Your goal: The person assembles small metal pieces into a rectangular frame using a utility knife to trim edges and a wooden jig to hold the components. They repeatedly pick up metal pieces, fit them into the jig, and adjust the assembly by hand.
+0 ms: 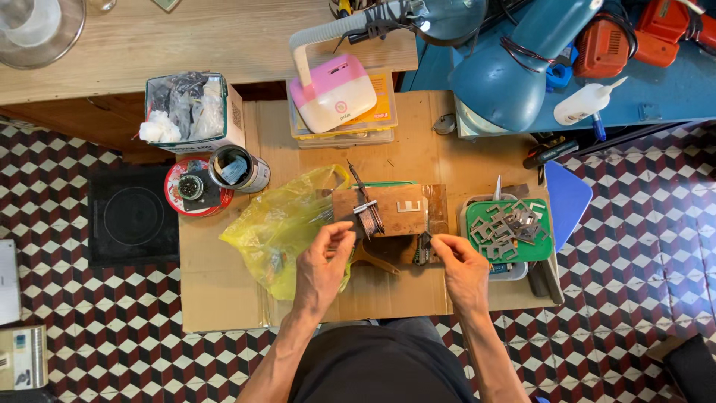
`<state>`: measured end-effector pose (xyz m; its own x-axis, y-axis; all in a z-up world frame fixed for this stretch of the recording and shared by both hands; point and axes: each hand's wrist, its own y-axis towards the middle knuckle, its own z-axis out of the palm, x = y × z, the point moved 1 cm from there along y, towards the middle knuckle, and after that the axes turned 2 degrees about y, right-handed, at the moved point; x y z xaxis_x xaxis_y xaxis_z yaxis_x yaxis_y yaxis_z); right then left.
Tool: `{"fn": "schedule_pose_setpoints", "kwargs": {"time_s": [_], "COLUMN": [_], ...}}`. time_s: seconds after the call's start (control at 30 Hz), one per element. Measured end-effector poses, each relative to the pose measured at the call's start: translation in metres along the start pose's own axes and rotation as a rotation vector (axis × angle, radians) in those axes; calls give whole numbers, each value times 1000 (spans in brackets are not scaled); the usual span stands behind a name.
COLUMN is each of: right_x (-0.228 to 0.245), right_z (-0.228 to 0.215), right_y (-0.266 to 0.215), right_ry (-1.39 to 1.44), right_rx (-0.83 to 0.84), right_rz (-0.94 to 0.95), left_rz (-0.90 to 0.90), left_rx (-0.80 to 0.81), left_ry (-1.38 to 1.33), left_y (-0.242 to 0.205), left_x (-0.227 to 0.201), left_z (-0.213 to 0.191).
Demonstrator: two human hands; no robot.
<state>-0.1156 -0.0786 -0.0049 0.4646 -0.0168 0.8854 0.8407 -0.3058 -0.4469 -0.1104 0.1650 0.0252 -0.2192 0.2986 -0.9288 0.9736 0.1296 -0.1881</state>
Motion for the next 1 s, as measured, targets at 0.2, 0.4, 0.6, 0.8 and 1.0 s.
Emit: {"fn": "schedule_pose_setpoints", "kwargs": {"time_s": [0.2,0.4,0.6,0.8,1.0], "right_x": [-13,-10,-6,2,10], "right_z": [22,39,39,37,35], "right_y": [47,69,71,61,75], "right_ry": [-328,-513,-618,-603,-450], "right_rx": [116,208,215,112,-17], "right_rz": [-287,-471,-569,-665,-301], "left_rz": [-37,18,13,-7,-25], "left_rx": [-34,-72,-72,-29,7], "left_ry": [50,45,77,105,49], "left_y": [27,32,37,44,51], "left_x": [18,27,35,33,33], "left_z": [10,17,20,21,24]}}
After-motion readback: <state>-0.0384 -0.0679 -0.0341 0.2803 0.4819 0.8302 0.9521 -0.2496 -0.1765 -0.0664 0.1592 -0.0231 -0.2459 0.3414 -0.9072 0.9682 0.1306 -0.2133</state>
